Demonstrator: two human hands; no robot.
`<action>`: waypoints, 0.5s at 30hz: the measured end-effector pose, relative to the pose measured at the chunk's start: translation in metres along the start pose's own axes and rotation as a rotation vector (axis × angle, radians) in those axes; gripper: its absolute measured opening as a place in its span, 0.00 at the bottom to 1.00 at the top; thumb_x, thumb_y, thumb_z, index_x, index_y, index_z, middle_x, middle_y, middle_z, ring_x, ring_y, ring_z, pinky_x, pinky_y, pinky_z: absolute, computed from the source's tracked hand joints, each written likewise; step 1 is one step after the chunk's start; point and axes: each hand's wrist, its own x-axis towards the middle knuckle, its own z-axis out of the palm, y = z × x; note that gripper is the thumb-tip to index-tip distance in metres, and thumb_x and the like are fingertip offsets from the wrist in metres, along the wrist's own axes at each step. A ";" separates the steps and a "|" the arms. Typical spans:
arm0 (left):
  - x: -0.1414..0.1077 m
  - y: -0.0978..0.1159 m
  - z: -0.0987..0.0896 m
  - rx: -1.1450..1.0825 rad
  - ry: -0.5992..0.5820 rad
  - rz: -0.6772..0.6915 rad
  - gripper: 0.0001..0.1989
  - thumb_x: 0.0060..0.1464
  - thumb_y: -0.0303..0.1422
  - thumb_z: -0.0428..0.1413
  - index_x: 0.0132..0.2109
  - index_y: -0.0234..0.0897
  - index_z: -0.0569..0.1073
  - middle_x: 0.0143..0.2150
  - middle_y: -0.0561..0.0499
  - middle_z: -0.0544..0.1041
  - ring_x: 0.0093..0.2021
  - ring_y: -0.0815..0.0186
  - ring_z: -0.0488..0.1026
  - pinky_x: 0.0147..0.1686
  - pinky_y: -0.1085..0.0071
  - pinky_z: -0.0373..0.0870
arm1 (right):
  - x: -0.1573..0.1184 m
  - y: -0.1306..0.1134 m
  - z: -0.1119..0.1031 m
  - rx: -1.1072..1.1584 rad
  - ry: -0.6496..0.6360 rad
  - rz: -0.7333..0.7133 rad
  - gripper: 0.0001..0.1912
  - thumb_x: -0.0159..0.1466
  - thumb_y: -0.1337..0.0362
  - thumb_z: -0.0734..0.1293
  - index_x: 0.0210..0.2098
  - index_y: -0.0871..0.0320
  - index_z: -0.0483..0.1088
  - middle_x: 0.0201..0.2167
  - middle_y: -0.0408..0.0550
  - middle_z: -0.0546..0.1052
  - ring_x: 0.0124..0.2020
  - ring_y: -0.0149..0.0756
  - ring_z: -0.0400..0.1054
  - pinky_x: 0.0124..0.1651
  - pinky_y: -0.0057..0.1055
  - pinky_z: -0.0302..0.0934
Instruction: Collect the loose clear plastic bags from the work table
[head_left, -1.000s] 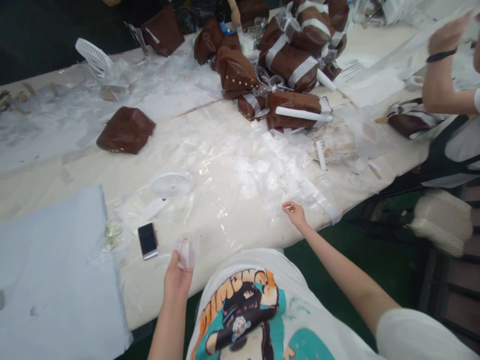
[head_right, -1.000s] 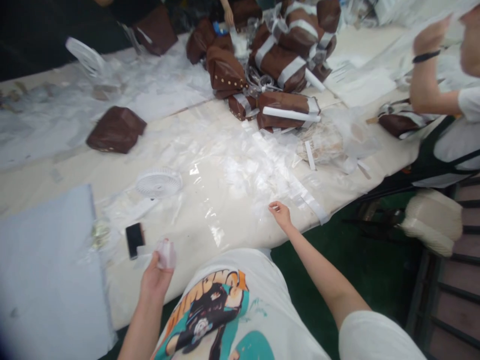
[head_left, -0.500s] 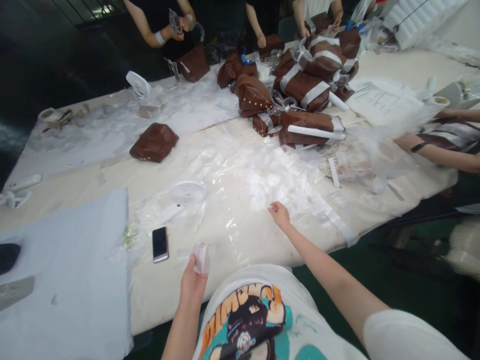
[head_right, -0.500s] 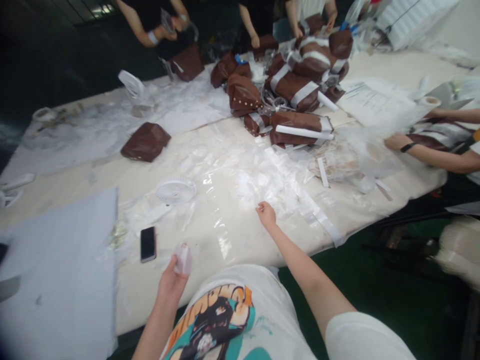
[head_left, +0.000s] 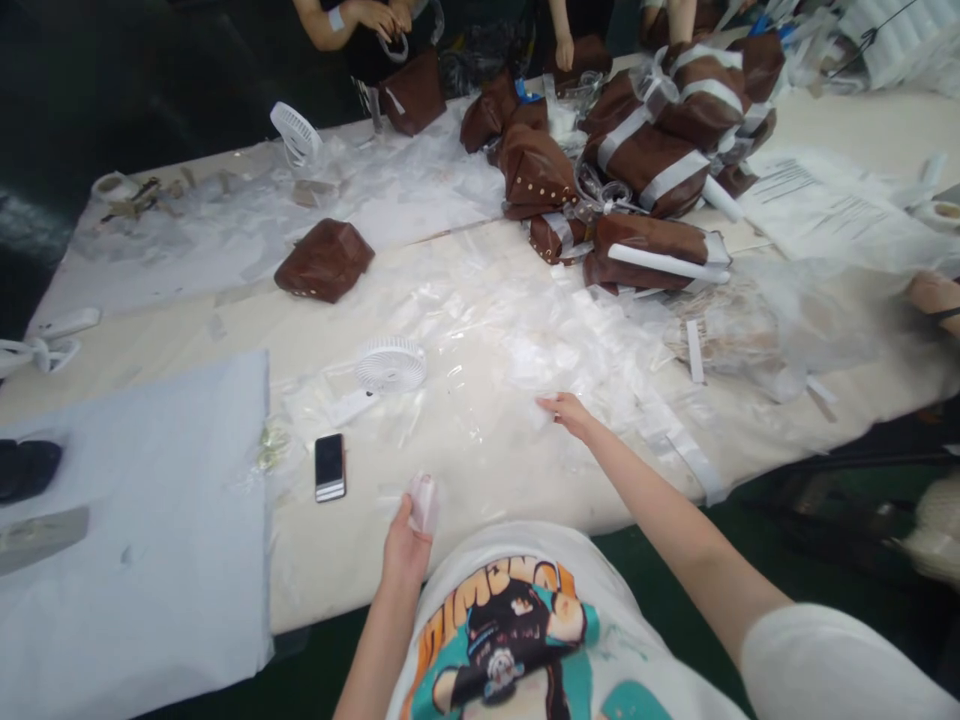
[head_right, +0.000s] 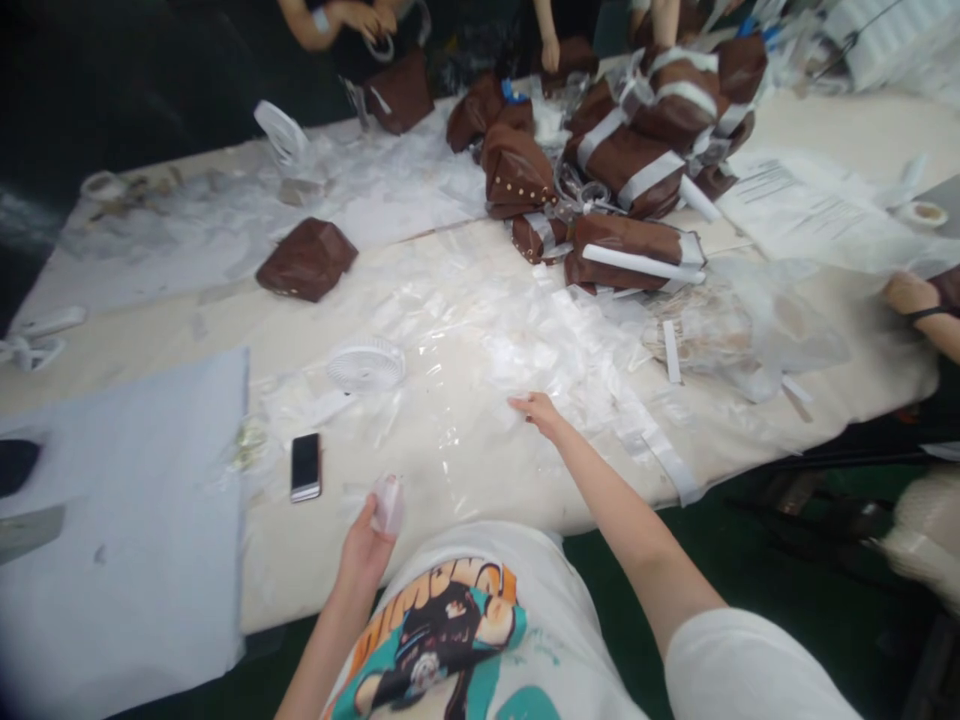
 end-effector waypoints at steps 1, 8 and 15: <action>0.002 -0.001 0.001 0.013 0.000 0.000 0.17 0.67 0.25 0.48 0.57 0.31 0.75 0.43 0.43 0.84 0.42 0.66 0.82 0.51 0.70 0.78 | -0.009 0.001 -0.003 0.070 -0.032 -0.003 0.22 0.51 0.44 0.74 0.31 0.57 0.75 0.33 0.50 0.81 0.35 0.42 0.74 0.38 0.34 0.67; 0.019 -0.016 0.021 0.260 -0.157 0.037 0.12 0.65 0.28 0.51 0.43 0.30 0.80 0.42 0.42 0.84 0.45 0.63 0.81 0.53 0.67 0.77 | -0.059 -0.007 0.001 0.377 -0.112 -0.036 0.28 0.44 0.38 0.77 0.28 0.56 0.75 0.29 0.47 0.81 0.32 0.38 0.73 0.38 0.32 0.68; 0.021 -0.050 0.043 0.319 -0.208 -0.034 0.04 0.58 0.28 0.59 0.38 0.31 0.78 0.38 0.43 0.83 0.36 0.62 0.80 0.51 0.59 0.77 | -0.098 -0.019 0.044 0.619 -0.336 -0.093 0.23 0.49 0.44 0.79 0.32 0.56 0.79 0.31 0.48 0.82 0.33 0.41 0.75 0.41 0.34 0.69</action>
